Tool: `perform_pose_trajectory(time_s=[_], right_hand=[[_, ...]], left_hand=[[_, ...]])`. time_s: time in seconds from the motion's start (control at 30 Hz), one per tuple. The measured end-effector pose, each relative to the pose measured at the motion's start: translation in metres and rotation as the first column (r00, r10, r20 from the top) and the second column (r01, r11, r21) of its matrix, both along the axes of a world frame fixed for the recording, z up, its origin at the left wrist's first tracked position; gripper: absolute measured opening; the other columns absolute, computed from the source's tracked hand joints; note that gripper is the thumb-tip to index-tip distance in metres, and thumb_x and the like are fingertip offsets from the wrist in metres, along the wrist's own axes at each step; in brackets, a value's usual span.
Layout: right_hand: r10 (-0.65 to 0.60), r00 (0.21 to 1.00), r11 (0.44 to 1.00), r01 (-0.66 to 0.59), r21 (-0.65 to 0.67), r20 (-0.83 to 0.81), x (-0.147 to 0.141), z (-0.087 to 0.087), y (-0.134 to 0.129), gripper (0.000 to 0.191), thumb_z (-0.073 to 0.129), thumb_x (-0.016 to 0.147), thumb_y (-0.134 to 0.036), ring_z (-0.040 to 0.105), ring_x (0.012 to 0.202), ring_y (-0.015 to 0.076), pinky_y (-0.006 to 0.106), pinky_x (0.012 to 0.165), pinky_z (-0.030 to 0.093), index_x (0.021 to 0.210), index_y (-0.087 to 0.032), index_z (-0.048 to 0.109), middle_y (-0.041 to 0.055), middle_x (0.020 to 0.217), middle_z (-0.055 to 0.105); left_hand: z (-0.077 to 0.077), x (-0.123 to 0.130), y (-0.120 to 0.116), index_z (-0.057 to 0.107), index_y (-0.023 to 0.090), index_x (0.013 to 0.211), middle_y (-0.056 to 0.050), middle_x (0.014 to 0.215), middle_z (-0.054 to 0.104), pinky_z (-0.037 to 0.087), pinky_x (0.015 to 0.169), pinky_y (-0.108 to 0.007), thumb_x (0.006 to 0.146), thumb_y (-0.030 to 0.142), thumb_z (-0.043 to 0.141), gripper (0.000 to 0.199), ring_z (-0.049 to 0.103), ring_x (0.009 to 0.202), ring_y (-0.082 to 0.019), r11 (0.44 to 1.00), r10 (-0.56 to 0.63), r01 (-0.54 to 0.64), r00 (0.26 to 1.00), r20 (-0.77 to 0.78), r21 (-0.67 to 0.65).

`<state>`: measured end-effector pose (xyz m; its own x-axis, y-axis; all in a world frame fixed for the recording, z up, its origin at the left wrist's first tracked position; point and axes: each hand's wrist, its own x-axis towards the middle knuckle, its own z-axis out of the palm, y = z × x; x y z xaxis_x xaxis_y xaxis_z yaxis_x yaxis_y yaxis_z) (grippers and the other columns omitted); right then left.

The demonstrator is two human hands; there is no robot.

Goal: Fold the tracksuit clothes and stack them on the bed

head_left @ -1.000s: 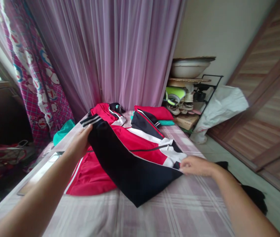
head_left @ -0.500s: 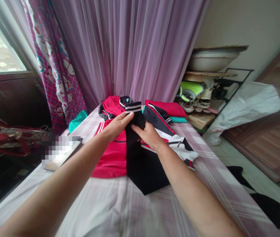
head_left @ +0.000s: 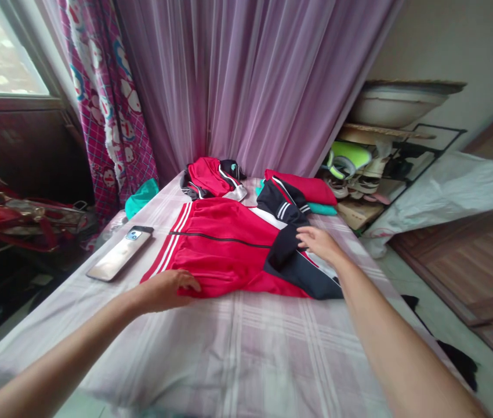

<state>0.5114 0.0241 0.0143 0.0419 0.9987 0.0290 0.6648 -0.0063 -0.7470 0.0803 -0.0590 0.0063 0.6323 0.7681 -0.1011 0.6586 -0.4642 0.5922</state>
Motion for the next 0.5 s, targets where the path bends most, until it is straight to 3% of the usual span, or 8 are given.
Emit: perform_pose_trajectory(time_s=[0.1, 0.27, 0.37, 0.5], right_hand=[[0.139, 0.985, 0.988, -0.13, -0.089, 0.099, -0.018, -0.01, -0.046, 0.031, 0.061, 0.084, -0.035, 0.071, 0.087, 0.022, 0.036, 0.081, 0.057, 0.108, -0.02, 0.072, 0.0092, 0.098, 0.076], [0.252, 0.882, 0.967, -0.249, -0.06, 0.397, -0.059, -0.014, -0.097, 0.069, 0.068, 0.077, -0.034, 0.067, 0.102, 0.0249, 0.037, 0.09, 0.052, 0.144, -0.028, 0.051, 0.0075, 0.113, 0.071], [0.321, 0.813, 0.945, -0.311, -0.104, 0.485, -0.065, -0.012, -0.098, 0.054, 0.06, 0.081, -0.024, 0.068, 0.1, 0.0241, 0.036, 0.089, 0.051, 0.135, -0.031, 0.06, 0.0053, 0.11, 0.072], [0.272, 0.893, 0.949, -0.31, 0.053, 0.358, -0.044, -0.005, -0.081, 0.028, 0.054, 0.082, -0.025, 0.067, 0.094, 0.0219, 0.033, 0.084, 0.051, 0.102, -0.026, 0.073, 0.0035, 0.104, 0.074]], left_hand=[[-0.008, 0.0, -0.006, 0.07, 0.025, 0.116, -0.008, 0.113, 0.071, 0.054, 0.087, -0.036, 0.079, 0.029, 0.066, 0.037, 0.067, 0.103, -0.027, 0.98, 0.029, -0.001, 0.99, -0.137, 0.198], [-0.017, 0.011, -0.011, 0.065, 0.024, 0.122, -0.011, 0.122, 0.065, 0.052, 0.094, -0.04, 0.083, 0.034, 0.068, 0.04, 0.063, 0.11, -0.028, 0.918, 0.143, -0.03, 0.955, -0.259, 0.396], [-0.019, 0.012, -0.01, 0.064, 0.023, 0.122, -0.011, 0.12, 0.065, 0.051, 0.096, -0.041, 0.087, 0.034, 0.065, 0.037, 0.062, 0.11, -0.027, 0.879, 0.175, -0.043, 0.955, -0.239, 0.474], [-0.027, -0.002, -0.002, 0.064, 0.023, 0.125, -0.012, 0.124, 0.065, 0.05, 0.097, -0.041, 0.092, 0.023, 0.052, 0.035, 0.063, 0.11, -0.025, 0.836, 0.172, -0.041, 0.967, -0.191, 0.546]])
